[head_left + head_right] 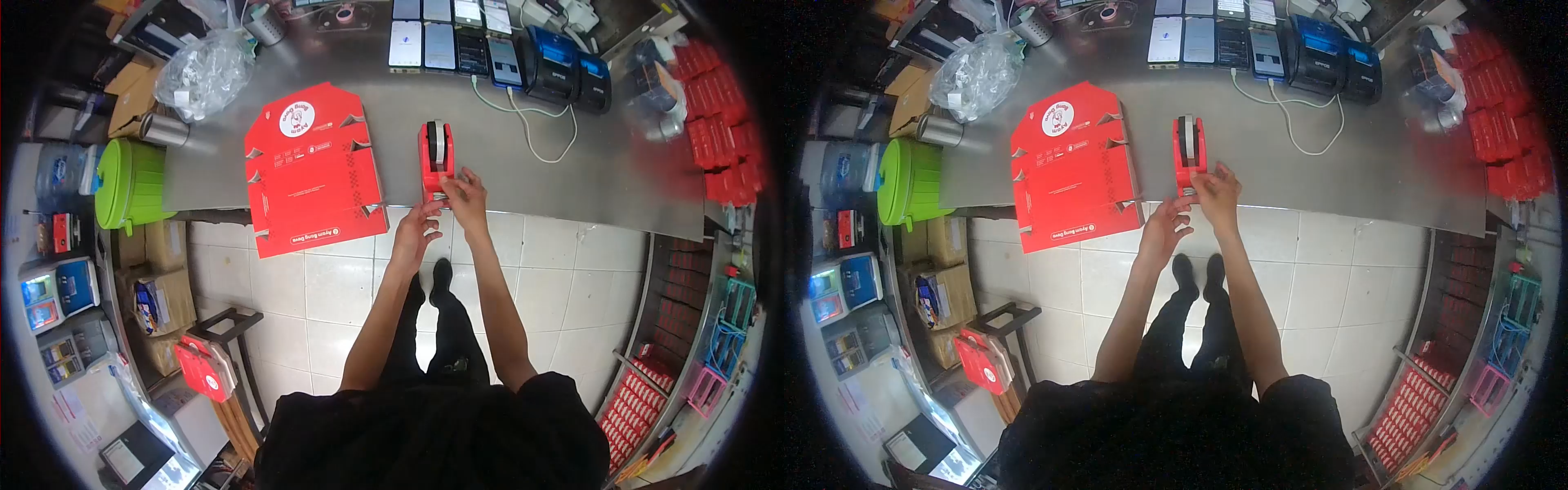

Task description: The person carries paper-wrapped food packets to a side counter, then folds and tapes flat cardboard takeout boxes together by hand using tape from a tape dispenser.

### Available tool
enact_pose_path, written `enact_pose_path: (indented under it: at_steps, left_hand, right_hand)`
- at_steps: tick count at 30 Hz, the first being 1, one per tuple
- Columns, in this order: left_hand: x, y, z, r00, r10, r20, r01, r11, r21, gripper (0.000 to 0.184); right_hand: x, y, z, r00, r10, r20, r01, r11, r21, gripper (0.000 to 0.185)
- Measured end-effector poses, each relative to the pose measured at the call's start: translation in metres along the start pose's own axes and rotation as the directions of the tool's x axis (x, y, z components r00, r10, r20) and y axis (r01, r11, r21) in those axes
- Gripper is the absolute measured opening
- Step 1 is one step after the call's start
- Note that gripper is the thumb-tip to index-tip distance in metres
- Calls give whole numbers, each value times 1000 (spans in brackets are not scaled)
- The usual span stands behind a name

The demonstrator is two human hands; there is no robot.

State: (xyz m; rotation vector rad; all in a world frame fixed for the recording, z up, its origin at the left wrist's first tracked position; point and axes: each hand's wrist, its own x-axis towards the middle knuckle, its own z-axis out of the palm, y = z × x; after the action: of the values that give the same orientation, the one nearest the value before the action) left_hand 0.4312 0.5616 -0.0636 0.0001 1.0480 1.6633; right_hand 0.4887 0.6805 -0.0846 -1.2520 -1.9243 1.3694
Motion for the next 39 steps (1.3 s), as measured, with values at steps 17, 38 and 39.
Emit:
enact_pose_path:
  at_steps: [17,38,39]
  left_hand:
    - [19,-28,32,645,723,-246,-344,563,752,11]
    - [-85,112,-163,657,746,109,-111,-48,993,14]
    - [-80,115,-170,675,723,149,-130,-83,988,19]
  right_hand:
    - [-130,-6,-53,1000,-15,13,16,998,-69,11]
    - [-204,-9,157,962,56,266,-104,980,170,11]
    - [-202,-4,169,968,49,244,-92,982,168,10]
